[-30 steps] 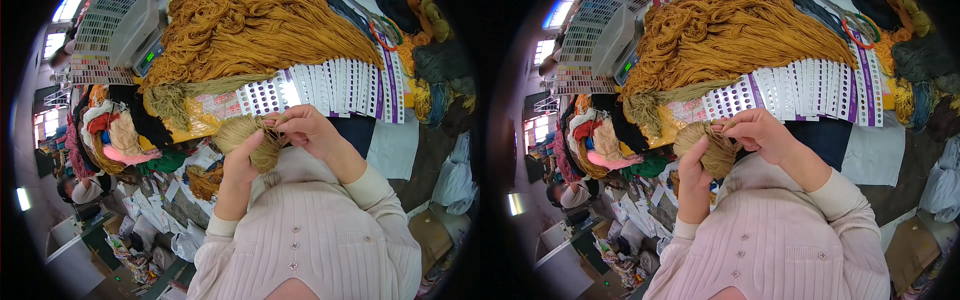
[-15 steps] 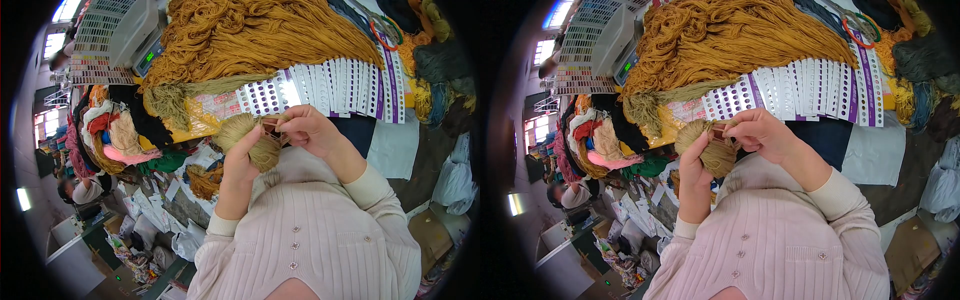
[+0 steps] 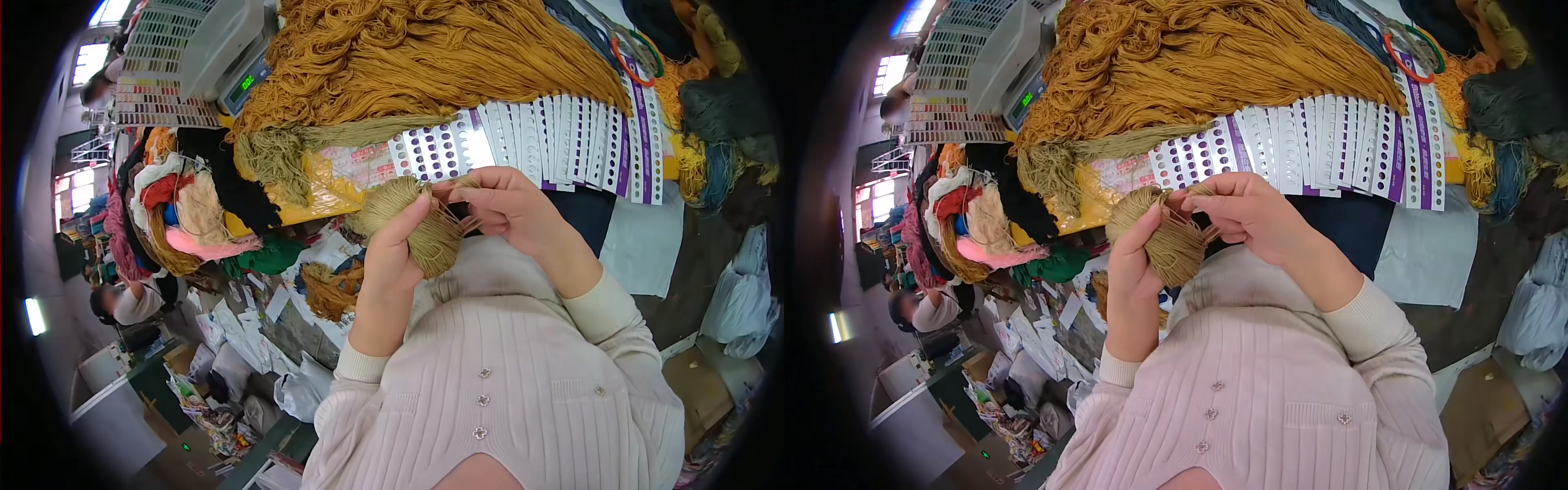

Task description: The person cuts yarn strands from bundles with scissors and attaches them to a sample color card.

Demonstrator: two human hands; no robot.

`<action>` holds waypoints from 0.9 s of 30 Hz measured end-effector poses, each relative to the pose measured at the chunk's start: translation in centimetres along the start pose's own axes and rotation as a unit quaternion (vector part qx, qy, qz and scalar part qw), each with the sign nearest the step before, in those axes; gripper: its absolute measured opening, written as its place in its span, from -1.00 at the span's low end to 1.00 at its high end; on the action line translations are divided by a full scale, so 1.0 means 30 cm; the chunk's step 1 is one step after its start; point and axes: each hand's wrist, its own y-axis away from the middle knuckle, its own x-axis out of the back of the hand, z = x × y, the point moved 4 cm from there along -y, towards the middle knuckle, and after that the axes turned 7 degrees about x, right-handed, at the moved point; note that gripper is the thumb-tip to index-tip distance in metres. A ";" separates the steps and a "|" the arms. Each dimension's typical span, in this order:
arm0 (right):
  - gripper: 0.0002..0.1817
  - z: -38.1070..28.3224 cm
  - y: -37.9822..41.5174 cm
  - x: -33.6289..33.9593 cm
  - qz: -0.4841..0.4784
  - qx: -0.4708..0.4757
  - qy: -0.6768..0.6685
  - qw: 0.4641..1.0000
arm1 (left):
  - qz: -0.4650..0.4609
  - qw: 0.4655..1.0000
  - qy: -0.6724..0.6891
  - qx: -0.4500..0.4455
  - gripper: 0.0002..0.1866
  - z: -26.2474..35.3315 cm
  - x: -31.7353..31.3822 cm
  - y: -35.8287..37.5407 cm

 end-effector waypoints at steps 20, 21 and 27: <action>-0.85 -0.013 0.005 0.017 -0.066 0.026 -0.055 0.996 | -0.016 1.000 -0.017 0.000 -0.75 -0.012 0.029 -0.013; -0.83 -0.010 0.005 0.023 -0.065 0.021 -0.059 0.996 | -0.040 0.999 -0.011 -0.004 -0.75 -0.012 0.033 -0.008; -0.82 -0.012 0.005 0.006 0.004 0.006 -0.005 1.000 | -0.058 0.997 -0.021 -0.039 -0.65 -0.004 -0.015 0.002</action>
